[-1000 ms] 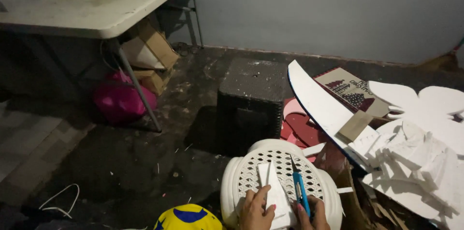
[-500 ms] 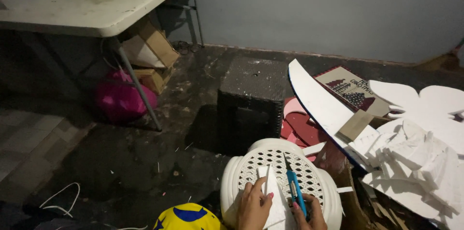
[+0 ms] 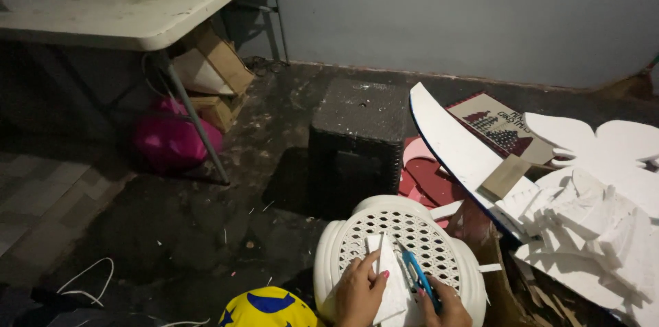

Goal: Cutting and shaping small pieces of white foam using a utility knife.

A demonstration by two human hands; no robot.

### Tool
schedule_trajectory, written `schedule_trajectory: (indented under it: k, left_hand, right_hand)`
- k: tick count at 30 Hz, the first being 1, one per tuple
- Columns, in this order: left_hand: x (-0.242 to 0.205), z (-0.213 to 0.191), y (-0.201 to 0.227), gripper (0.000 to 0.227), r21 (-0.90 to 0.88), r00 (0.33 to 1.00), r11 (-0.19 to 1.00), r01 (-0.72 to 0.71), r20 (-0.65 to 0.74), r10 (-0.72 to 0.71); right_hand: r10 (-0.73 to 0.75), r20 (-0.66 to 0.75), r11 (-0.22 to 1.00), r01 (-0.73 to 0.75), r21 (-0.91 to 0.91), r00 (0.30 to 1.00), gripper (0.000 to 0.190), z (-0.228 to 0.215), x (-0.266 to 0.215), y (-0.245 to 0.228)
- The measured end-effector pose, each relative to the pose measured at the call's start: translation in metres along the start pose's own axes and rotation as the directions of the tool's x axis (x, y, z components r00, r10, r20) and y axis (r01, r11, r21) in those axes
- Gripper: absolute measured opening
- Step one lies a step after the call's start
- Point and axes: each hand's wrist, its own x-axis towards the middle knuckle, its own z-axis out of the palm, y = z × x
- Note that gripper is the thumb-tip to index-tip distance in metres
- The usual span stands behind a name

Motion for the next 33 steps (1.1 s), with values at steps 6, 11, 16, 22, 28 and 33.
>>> schedule_trajectory:
  k: [6, 11, 16, 22, 28, 33]
  left_hand:
    - [-0.001, 0.0, 0.0, 0.039, 0.01, 1.0, 1.0, -0.022, -0.003, 0.022]
    - [-0.004, -0.01, 0.009, 0.041, 0.03, 0.997, 0.999, 0.026, 0.066, -0.028]
    - [0.0, -0.008, 0.008, 0.041, 0.053, 0.993, 0.997, 0.063, 0.101, -0.068]
    - [-0.002, -0.006, 0.005, 0.039, -0.037, 1.0, 0.999, 0.003, 0.016, -0.002]
    - [-0.004, -0.01, 0.008, 0.04, 0.009, 0.999, 1.0, 0.018, 0.042, -0.018]
    - [-0.002, -0.006, 0.004, 0.038, -0.063, 1.0, 0.998, 0.026, -0.003, -0.027]
  right_hand:
    - [0.052, 0.144, 0.993, -0.036, -0.109, 0.988, 0.037, 0.003, 0.0, 0.05]
    - [0.0, 0.079, 1.0, 0.001, -0.016, 0.997, 0.03, 0.002, -0.009, 0.029]
    - [0.011, 0.115, 0.998, -0.005, -0.055, 0.993, 0.033, 0.011, -0.008, 0.045]
    - [-0.025, 0.19, 0.997, 0.039, -0.071, 0.981, 0.038, 0.009, -0.004, 0.073]
    - [-0.016, -0.042, 0.997, 0.012, -0.082, 0.999, 0.04, 0.016, -0.005, 0.086]
    - [-0.148, -0.07, 0.977, 0.135, -0.163, 0.986, 0.043, 0.035, -0.009, 0.134]
